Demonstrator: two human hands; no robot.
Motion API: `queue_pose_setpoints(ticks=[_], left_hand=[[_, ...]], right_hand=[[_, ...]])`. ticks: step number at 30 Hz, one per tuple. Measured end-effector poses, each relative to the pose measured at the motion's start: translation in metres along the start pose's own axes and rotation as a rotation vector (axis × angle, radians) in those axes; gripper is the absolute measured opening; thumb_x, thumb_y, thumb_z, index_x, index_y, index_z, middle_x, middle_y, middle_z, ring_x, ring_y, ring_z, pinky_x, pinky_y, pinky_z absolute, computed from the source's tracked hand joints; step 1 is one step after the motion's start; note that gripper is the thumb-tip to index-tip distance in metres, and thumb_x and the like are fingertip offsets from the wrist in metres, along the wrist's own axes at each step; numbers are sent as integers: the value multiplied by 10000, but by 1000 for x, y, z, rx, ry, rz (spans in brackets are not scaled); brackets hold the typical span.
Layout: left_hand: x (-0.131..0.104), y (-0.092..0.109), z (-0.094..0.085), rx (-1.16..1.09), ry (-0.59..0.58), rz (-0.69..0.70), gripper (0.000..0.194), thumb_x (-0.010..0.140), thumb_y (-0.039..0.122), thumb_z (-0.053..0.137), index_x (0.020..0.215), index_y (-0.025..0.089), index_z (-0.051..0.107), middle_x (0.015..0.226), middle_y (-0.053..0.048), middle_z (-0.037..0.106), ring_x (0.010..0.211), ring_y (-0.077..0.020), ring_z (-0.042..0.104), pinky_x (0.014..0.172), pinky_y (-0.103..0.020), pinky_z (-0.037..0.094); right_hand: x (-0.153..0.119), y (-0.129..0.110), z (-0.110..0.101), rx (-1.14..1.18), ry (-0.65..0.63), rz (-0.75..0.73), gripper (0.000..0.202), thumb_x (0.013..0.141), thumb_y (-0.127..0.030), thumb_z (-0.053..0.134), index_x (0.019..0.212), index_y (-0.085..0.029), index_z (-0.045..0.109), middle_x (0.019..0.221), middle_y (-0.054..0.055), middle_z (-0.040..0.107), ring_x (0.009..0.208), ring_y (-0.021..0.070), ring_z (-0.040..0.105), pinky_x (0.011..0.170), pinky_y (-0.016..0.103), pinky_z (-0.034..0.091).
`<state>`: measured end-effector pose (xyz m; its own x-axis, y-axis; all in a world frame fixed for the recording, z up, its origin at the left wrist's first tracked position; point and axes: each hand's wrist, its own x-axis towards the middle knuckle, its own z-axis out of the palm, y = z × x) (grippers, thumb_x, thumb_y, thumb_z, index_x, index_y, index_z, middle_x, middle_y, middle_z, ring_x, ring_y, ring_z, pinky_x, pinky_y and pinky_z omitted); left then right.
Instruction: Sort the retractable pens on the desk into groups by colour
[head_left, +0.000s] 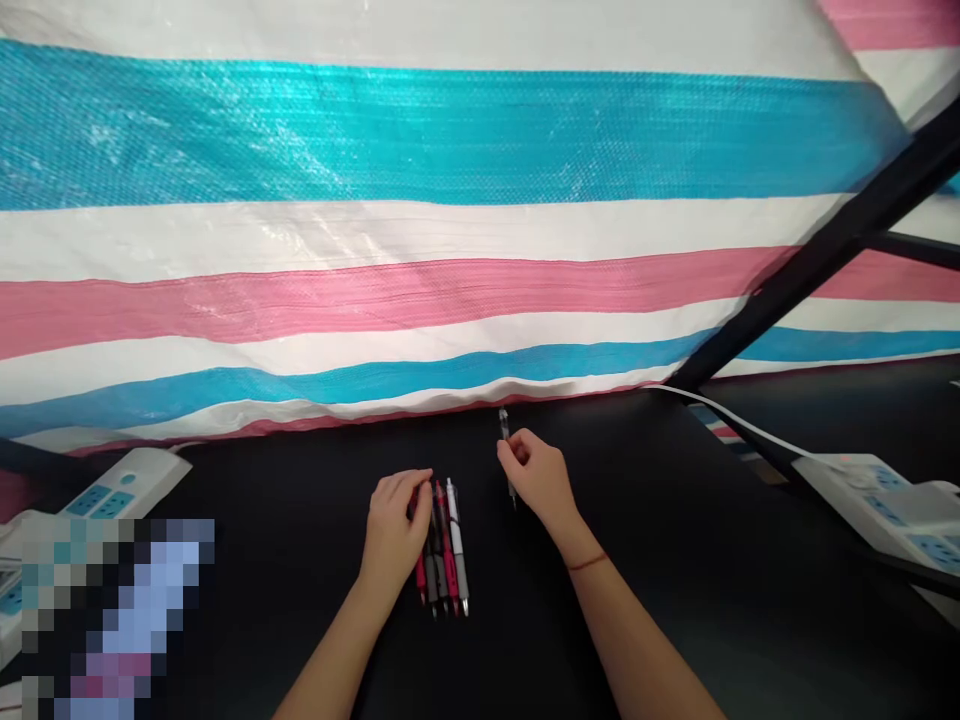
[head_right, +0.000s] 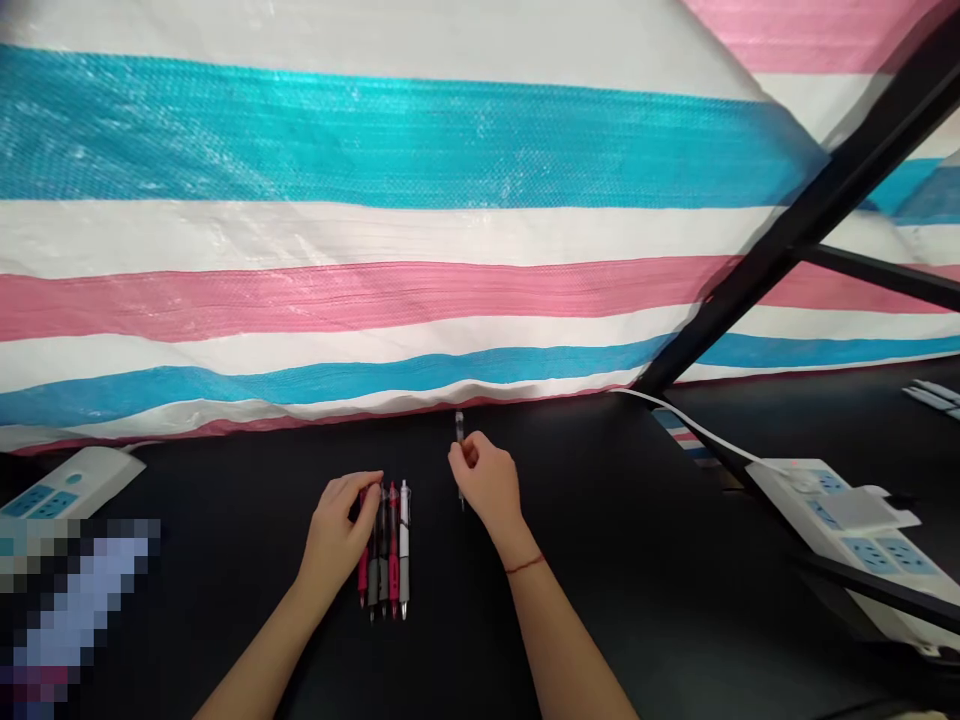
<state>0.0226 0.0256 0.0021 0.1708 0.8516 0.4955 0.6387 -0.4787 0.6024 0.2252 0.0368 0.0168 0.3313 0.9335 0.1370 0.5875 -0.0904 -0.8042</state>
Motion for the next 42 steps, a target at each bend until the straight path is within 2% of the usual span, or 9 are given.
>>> queue_pose_setpoints(ticks=[4,9,15,23,29,35,37,40,42], left_hand=[[0,-8,4,90,16,-39,216,858,226,488,948,219,684,966,-67,681,954,-244,596,854,-426,481],[-3,-11,9,120,4,-60,235,857,259,488,984,220,682,1031,-84,661,1032,-268,572,891,-456,461],[-4,-12,10,136,-64,-100,243,855,282,501,1019,238,675,1074,-75,656,1035,-259,594,921,-462,441],[-2,-8,10,143,-77,-129,195,836,234,519,928,237,690,1011,-68,676,1009,-262,598,923,-477,421],[-1,-4,8,124,-103,-164,186,832,224,527,916,235,692,1004,-60,679,1002,-256,599,939,-474,407],[-2,-3,7,105,-97,-181,180,829,211,528,896,227,695,998,-61,681,1004,-256,602,929,-462,412],[-3,-3,7,100,-103,-174,183,832,216,525,903,226,694,1001,-63,681,1004,-256,602,931,-465,412],[-6,-3,6,89,-107,-139,203,836,226,524,953,235,690,1025,-64,677,1023,-253,596,944,-463,411],[-8,-3,5,85,-109,-114,221,836,228,524,985,238,686,1043,-66,672,1040,-251,592,951,-459,412]], right_hand=[[3,4,-6,-424,-103,121,185,856,-362,515,767,-203,549,642,4,588,611,164,552,524,245,256],[-2,-3,2,-586,-141,82,157,874,-326,497,848,-184,561,868,65,655,755,188,610,525,249,250],[-1,0,6,-579,-106,67,149,885,-256,452,840,-181,572,822,60,659,689,177,604,502,262,225],[-5,-1,6,-549,-43,83,170,868,-258,467,783,-185,595,765,73,654,669,194,614,508,266,247],[-7,-2,6,-546,-50,109,193,873,-280,464,945,-181,613,818,86,652,692,210,611,539,267,297],[-15,-6,4,-510,82,-85,194,852,-250,466,904,-153,626,899,105,606,830,224,573,625,273,355],[-23,-11,5,-413,-17,-185,194,860,-259,455,873,-172,628,813,63,592,751,189,560,629,264,357],[-38,-20,9,-275,-324,-336,189,873,-283,472,958,-209,625,709,0,563,653,147,535,593,239,335],[-46,-24,13,-276,-452,-378,198,865,-269,501,1024,-227,611,707,-13,566,634,140,526,562,231,306]])
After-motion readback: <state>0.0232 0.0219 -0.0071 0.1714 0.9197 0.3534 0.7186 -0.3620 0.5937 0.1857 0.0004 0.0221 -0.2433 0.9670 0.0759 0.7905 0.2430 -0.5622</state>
